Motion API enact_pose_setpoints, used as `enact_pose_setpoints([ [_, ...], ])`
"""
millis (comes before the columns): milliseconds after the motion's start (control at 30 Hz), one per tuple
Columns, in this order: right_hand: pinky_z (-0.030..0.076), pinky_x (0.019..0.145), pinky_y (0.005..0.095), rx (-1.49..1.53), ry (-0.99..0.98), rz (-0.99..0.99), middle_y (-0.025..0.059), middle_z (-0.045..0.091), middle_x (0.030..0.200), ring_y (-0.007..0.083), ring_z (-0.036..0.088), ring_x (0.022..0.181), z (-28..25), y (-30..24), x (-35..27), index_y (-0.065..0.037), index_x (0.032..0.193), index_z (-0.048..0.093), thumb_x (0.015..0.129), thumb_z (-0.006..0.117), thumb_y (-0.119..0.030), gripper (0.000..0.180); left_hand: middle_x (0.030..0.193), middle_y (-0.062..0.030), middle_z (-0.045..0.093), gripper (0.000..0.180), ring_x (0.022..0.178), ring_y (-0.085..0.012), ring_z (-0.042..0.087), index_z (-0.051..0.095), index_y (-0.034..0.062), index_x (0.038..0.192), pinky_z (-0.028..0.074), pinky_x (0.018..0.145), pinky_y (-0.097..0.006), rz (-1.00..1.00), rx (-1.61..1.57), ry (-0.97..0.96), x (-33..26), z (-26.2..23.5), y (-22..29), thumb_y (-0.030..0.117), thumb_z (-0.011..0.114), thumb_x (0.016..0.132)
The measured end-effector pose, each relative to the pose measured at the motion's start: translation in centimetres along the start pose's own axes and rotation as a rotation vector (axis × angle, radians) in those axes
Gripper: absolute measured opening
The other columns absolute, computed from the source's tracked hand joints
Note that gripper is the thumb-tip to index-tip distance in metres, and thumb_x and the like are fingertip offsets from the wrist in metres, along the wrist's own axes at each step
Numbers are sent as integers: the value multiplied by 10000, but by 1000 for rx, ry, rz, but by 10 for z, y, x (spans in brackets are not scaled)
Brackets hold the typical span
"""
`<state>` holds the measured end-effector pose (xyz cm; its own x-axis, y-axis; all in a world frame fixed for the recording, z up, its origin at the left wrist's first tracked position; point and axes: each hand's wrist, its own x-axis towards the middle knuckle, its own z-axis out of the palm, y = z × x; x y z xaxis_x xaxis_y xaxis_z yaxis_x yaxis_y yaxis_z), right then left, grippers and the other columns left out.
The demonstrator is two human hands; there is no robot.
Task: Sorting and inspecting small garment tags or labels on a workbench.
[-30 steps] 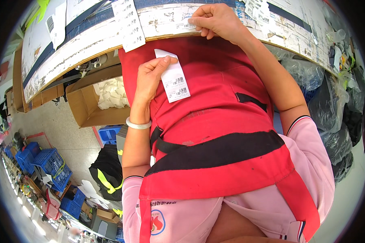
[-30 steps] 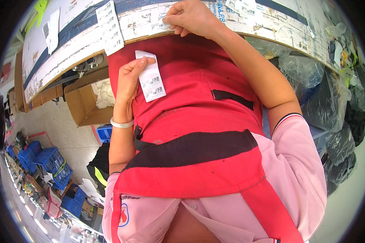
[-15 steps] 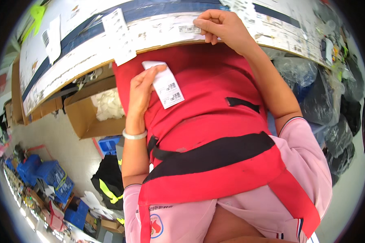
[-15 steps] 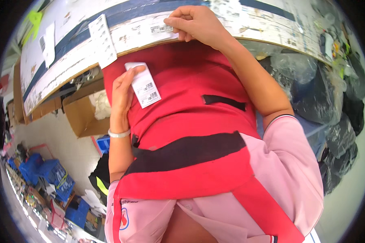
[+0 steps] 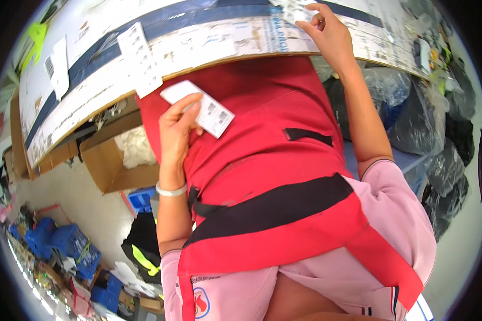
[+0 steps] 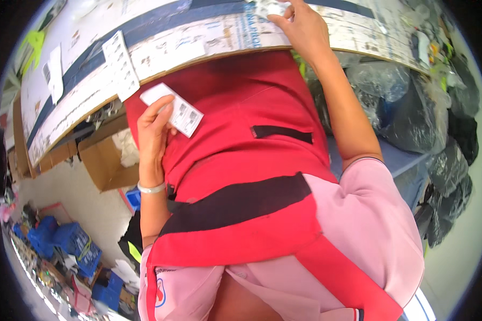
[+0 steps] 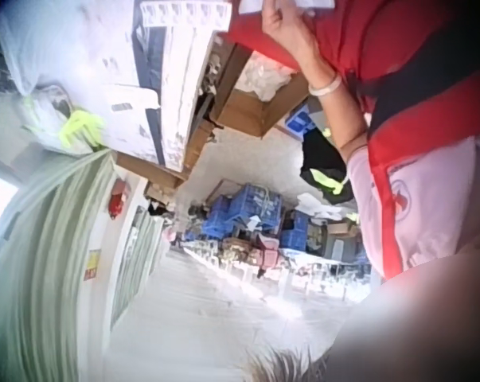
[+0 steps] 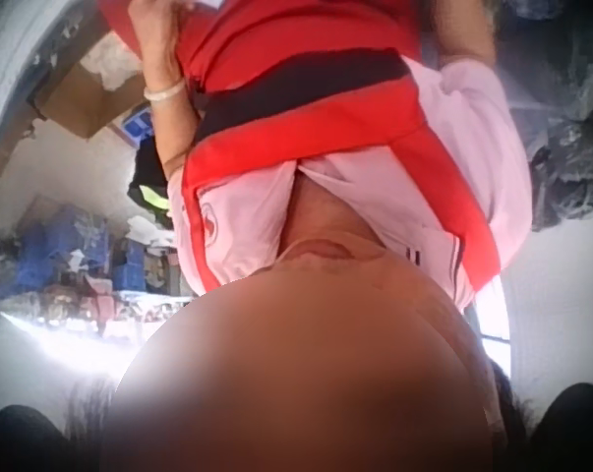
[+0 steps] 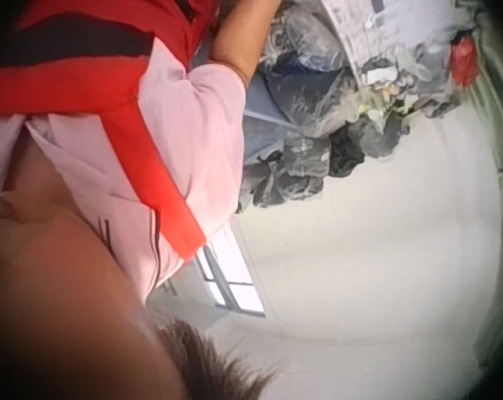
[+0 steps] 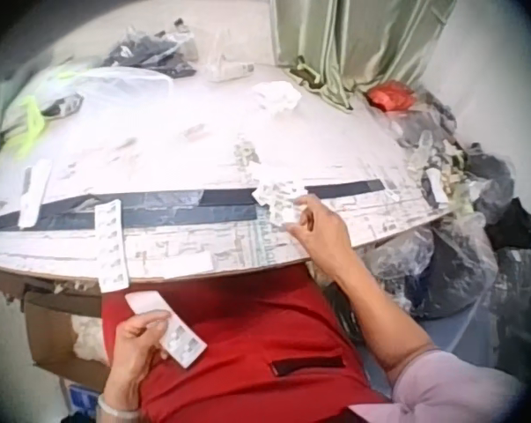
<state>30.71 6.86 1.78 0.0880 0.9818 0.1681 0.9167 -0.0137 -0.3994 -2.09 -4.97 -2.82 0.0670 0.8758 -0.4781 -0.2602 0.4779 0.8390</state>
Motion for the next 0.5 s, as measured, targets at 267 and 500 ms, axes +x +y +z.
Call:
enact_pose_setpoints([
  [267,424,556,206,784,-1172,-69,11,582,663,60,517,598,43,-102,-68,-1,868,659,851,655,-184,184,838,-48,665,209,631,-77,577,664,-24,1052,451,548,-189,63,-134,-55,0,12,3,68,647,865],
  [500,437,576,208,939,-1052,73,10,595,726,65,530,625,60,-109,-78,1,875,644,872,646,-162,162,845,-75,679,222,688,-91,604,658,-50,1043,502,591,-222,53,10,-159,-1,-2,-1,52,669,846],
])
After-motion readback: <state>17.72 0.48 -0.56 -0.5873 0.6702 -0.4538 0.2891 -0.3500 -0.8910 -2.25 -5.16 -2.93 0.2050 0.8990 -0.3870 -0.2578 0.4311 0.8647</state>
